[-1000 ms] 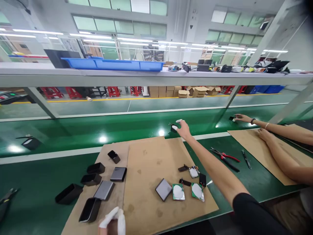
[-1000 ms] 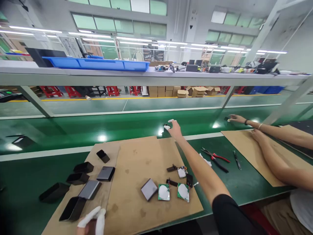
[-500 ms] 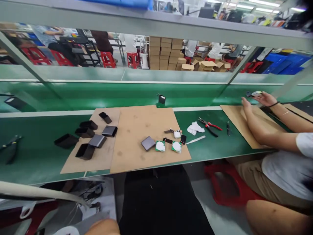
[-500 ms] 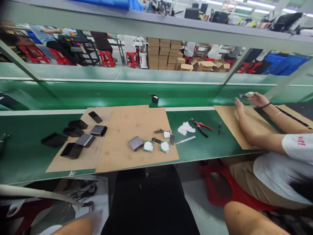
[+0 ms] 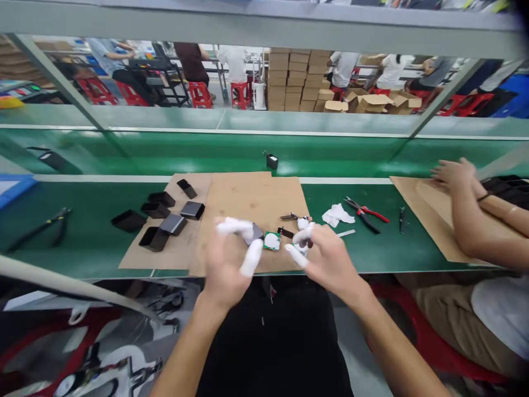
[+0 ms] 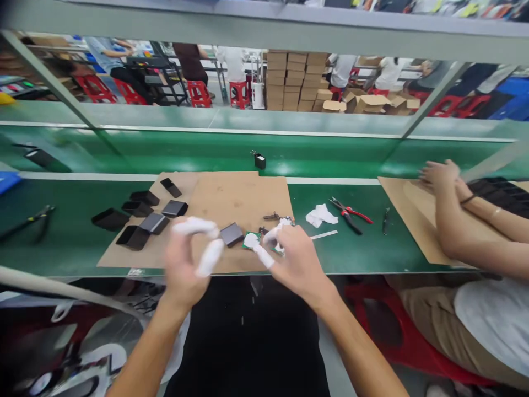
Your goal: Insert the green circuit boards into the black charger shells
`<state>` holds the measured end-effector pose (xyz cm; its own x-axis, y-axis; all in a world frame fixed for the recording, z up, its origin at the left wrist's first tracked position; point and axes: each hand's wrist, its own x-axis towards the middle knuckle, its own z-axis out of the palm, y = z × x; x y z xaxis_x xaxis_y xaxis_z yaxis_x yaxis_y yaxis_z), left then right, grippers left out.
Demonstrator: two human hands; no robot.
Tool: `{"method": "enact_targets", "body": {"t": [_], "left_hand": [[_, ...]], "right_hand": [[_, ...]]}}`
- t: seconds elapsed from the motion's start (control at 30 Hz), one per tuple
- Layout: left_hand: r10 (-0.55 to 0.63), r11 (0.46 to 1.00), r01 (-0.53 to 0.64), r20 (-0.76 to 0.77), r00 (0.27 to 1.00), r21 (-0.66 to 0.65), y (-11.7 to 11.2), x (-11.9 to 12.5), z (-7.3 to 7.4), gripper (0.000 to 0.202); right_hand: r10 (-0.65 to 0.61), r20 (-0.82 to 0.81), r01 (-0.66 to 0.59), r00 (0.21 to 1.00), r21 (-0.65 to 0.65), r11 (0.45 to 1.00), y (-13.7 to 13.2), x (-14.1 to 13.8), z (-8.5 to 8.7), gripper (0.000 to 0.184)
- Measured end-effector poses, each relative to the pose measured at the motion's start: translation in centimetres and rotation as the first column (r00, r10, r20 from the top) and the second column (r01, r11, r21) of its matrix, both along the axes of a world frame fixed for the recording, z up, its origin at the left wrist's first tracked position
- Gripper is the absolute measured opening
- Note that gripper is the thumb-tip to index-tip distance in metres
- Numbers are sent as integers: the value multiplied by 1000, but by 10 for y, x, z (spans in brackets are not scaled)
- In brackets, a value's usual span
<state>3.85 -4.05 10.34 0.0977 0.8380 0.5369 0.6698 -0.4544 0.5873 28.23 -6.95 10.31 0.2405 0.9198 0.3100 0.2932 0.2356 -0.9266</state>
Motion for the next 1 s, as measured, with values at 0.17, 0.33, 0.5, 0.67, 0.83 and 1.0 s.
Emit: {"method": "enact_targets", "body": {"t": [0.17, 0.33, 0.5, 0.67, 0.83, 1.0], "left_hand": [[-182, 930, 168, -15, 983, -327, 61, 1, -52, 62], [-190, 894, 216, 104, 976, -394, 70, -23, -73, 47], [-66, 921, 261, 543, 837, -290, 71, -43, -91, 61], [-52, 930, 260, 607, 793, -259, 70, -48, -95, 60], [-34, 929, 253, 619, 784, -269, 69, -47, -93, 61], [-46, 931, 253, 604, 795, -263, 71, -48, -95, 60]], "right_hand": [[-36, 572, 85, 820, -59, 995, 22, -47, -41, 31], [68, 863, 141, 501, -159, 977, 39, -71, -53, 42], [255, 856, -10, 450, -281, 960, 53, -63, -43, 45], [261, 775, -112, 575, -242, 964, 49, -58, -44, 56], [194, 837, 22, 512, -239, 971, 66, -70, -46, 60], [287, 426, -132, 858, -357, 925, 80, -61, -37, 39]]}}
